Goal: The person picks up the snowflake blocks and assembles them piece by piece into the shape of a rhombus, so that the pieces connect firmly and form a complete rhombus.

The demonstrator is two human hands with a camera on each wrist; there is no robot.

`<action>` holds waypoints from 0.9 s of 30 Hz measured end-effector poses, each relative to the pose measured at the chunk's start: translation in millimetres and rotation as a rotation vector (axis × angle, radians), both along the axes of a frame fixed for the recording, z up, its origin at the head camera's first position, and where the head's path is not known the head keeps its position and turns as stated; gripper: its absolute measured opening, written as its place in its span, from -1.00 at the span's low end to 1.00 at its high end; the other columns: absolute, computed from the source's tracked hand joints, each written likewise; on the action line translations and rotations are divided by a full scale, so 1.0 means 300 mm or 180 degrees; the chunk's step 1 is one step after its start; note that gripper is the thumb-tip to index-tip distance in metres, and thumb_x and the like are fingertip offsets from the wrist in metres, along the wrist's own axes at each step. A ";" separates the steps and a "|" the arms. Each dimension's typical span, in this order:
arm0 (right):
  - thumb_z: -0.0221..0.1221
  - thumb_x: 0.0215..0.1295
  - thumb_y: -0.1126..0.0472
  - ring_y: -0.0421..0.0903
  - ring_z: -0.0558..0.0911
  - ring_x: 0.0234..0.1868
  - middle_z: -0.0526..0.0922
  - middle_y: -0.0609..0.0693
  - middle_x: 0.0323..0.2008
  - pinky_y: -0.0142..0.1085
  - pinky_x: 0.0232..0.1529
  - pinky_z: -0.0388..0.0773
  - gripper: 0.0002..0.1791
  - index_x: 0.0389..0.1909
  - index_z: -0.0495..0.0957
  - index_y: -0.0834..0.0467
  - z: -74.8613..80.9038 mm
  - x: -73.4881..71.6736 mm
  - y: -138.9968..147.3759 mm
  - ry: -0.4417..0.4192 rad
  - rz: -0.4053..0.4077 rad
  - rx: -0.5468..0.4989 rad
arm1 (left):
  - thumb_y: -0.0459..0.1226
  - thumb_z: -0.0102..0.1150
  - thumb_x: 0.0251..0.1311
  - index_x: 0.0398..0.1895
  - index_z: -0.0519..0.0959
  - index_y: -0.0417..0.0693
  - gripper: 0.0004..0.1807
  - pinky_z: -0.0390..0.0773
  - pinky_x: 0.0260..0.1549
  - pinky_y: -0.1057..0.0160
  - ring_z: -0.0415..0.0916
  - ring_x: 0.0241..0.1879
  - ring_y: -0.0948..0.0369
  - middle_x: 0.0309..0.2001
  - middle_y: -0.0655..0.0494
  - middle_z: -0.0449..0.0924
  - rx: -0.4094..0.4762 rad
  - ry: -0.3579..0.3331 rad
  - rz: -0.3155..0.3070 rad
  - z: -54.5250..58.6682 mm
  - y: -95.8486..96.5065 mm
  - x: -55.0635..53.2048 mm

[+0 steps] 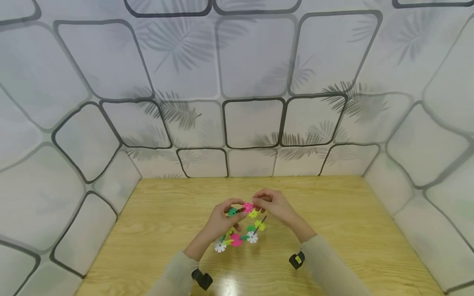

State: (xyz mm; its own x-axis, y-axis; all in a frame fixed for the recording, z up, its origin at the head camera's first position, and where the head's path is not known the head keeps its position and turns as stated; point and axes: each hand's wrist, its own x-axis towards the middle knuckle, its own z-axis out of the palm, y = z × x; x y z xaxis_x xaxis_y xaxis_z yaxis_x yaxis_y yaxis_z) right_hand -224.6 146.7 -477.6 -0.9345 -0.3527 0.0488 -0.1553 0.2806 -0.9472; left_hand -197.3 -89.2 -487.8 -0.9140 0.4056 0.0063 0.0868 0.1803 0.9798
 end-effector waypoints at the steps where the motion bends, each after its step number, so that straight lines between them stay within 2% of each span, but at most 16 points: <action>1: 0.20 0.58 0.15 0.12 0.73 -0.21 0.77 0.28 -0.16 0.03 -0.10 0.75 -0.66 0.06 0.62 0.40 -0.006 -0.007 0.004 0.0008 -0.0044 0.0003 | -0.19 0.30 0.47 0.36 0.55 -0.06 -0.54 0.71 -0.50 0.27 0.76 -0.46 -0.10 -0.15 -0.14 0.60 -0.0002 0.0004 -0.0007 -0.001 -0.001 0.000; 5: 0.20 0.58 0.16 0.18 0.72 -0.17 0.75 0.32 -0.12 0.05 -0.10 0.74 -0.69 0.04 0.64 0.37 -0.042 -0.034 0.014 -0.0003 -0.0195 0.0066 | -0.18 0.30 0.47 0.36 0.55 -0.06 -0.54 0.71 -0.48 0.27 0.76 -0.43 -0.18 -0.12 -0.13 0.62 -0.0025 0.0024 -0.0016 -0.004 -0.003 0.001; 10: 0.22 0.56 0.18 0.02 0.71 -0.21 0.75 0.31 -0.12 -0.15 -0.18 0.73 -0.73 0.02 0.66 0.32 -0.098 -0.063 0.022 -0.0006 -0.0297 0.0232 | -0.18 0.30 0.47 0.35 0.56 -0.06 -0.55 0.70 -0.50 0.26 0.76 -0.45 -0.16 -0.13 -0.12 0.63 0.0002 0.0001 -0.0002 0.001 -0.005 0.004; 15: 0.25 0.52 0.22 -0.14 0.66 -0.24 0.75 0.26 -0.14 -0.31 -0.20 0.67 -0.73 0.05 0.66 0.33 -0.141 -0.075 0.029 0.0009 -0.0284 0.0297 | -0.19 0.31 0.47 0.34 0.56 -0.05 -0.56 0.70 -0.50 0.25 0.75 -0.42 -0.23 -0.14 -0.12 0.63 -0.0008 -0.0036 0.0029 0.004 -0.010 0.006; 19: 0.27 0.48 0.25 -0.17 0.67 -0.22 0.77 0.19 -0.12 -0.39 -0.22 0.66 -0.71 0.06 0.65 0.38 -0.167 -0.083 0.036 0.0130 -0.0252 0.0344 | -0.18 0.31 0.47 0.35 0.56 -0.05 -0.55 0.70 -0.51 0.26 0.76 -0.43 -0.18 -0.15 -0.12 0.62 -0.0012 -0.0035 0.0036 0.000 -0.018 0.003; 24: 0.30 0.44 0.25 -0.17 0.66 -0.21 0.77 0.18 -0.13 -0.39 -0.19 0.64 -0.72 0.03 0.68 0.35 -0.209 -0.097 0.037 0.0291 -0.0154 0.0488 | -0.18 0.31 0.47 0.36 0.55 -0.06 -0.54 0.70 -0.52 0.26 0.76 -0.45 -0.10 -0.15 -0.14 0.61 0.0001 -0.0068 0.0058 0.000 -0.031 0.003; 27: 0.31 0.41 0.25 -0.16 0.66 -0.23 0.77 0.16 -0.15 -0.36 -0.16 0.64 -0.72 0.03 0.69 0.33 -0.229 -0.102 0.035 0.0293 -0.0144 0.0582 | -0.19 0.31 0.47 0.36 0.55 -0.06 -0.54 0.69 -0.53 0.27 0.76 -0.47 -0.04 -0.16 -0.14 0.62 0.0016 -0.0085 0.0067 0.003 -0.035 0.005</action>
State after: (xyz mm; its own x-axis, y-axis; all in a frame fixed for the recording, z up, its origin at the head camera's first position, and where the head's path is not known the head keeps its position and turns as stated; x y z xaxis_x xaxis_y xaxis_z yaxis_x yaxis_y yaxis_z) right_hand -255.1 157.1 -546.3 -0.9441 -0.3213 0.0736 -0.2221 0.4551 -0.8623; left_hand -195.9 -99.8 -486.9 -0.9223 0.3862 -0.0161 0.0569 0.1768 0.9826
